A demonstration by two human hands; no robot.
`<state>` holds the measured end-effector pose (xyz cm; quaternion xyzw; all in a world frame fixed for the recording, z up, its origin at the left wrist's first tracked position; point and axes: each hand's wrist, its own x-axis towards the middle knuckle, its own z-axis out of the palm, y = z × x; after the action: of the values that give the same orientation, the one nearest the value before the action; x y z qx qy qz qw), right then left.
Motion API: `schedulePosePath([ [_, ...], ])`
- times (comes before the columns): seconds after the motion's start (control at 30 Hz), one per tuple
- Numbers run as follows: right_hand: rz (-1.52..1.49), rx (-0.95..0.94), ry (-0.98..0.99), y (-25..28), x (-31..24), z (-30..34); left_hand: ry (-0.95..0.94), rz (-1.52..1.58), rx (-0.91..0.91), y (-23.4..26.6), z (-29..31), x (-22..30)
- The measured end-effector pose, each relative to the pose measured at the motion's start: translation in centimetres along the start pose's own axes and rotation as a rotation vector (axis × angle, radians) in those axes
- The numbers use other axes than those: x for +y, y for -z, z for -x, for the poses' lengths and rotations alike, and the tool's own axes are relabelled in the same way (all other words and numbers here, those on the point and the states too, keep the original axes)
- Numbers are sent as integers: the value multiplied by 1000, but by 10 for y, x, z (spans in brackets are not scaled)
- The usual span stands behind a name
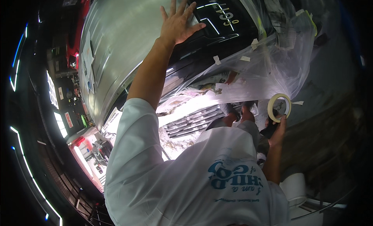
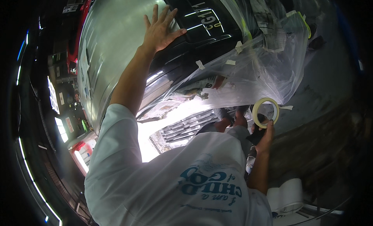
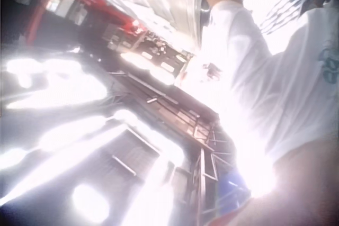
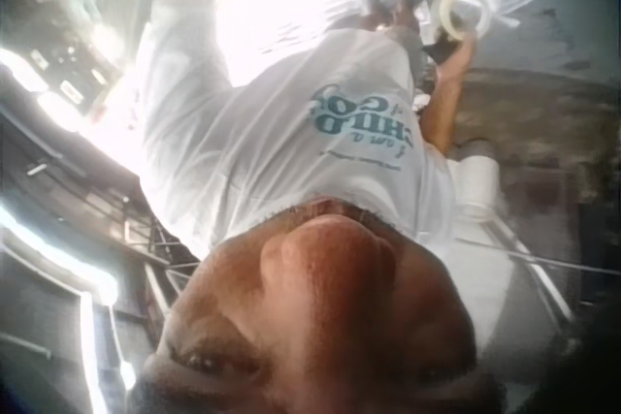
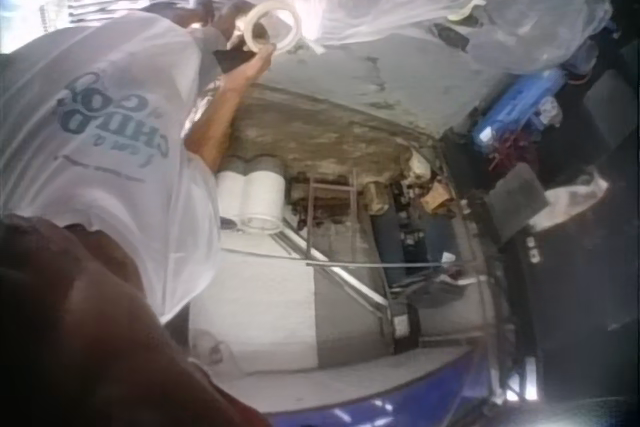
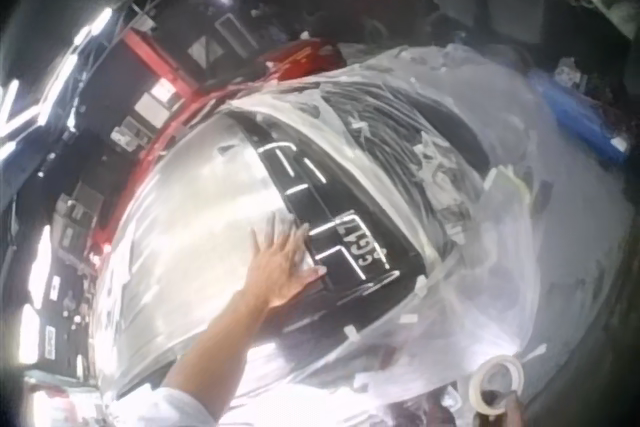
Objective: The person applies masking tape along the edges of a car hood and secures newspaper and plastic sheeting to protect surrounding areas. The person smooths the tape and adjusts the coverings to ensure they are firmly attached.
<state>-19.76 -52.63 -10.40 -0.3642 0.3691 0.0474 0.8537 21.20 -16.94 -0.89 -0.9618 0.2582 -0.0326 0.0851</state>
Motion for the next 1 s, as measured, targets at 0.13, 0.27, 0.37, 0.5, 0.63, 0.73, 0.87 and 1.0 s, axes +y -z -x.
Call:
schedulePosePath([
  [0.13,18,-10,45,1,7,10,-6,2,15,-20,9,-17],
  [0.27,31,105,29,0,10,25,-21,67,-23,-5,12,-26],
  [0.37,-13,84,73,7,19,33,-76,89,-50,6,21,-37],
  [0.5,-27,89,97,-1,30,45,-95,41,-23,15,45,-52],
  [0.63,-4,65,104,-13,41,55,-55,128,-58,17,71,-80],
  [0.73,-17,57,116,-18,52,61,-31,132,-77,36,95,-102],
  [0.87,-17,97,157,-23,59,74,10,316,44,74,124,-117],
  [1.0,-15,104,164,-18,69,75,-249,492,30,67,106,-54],
])
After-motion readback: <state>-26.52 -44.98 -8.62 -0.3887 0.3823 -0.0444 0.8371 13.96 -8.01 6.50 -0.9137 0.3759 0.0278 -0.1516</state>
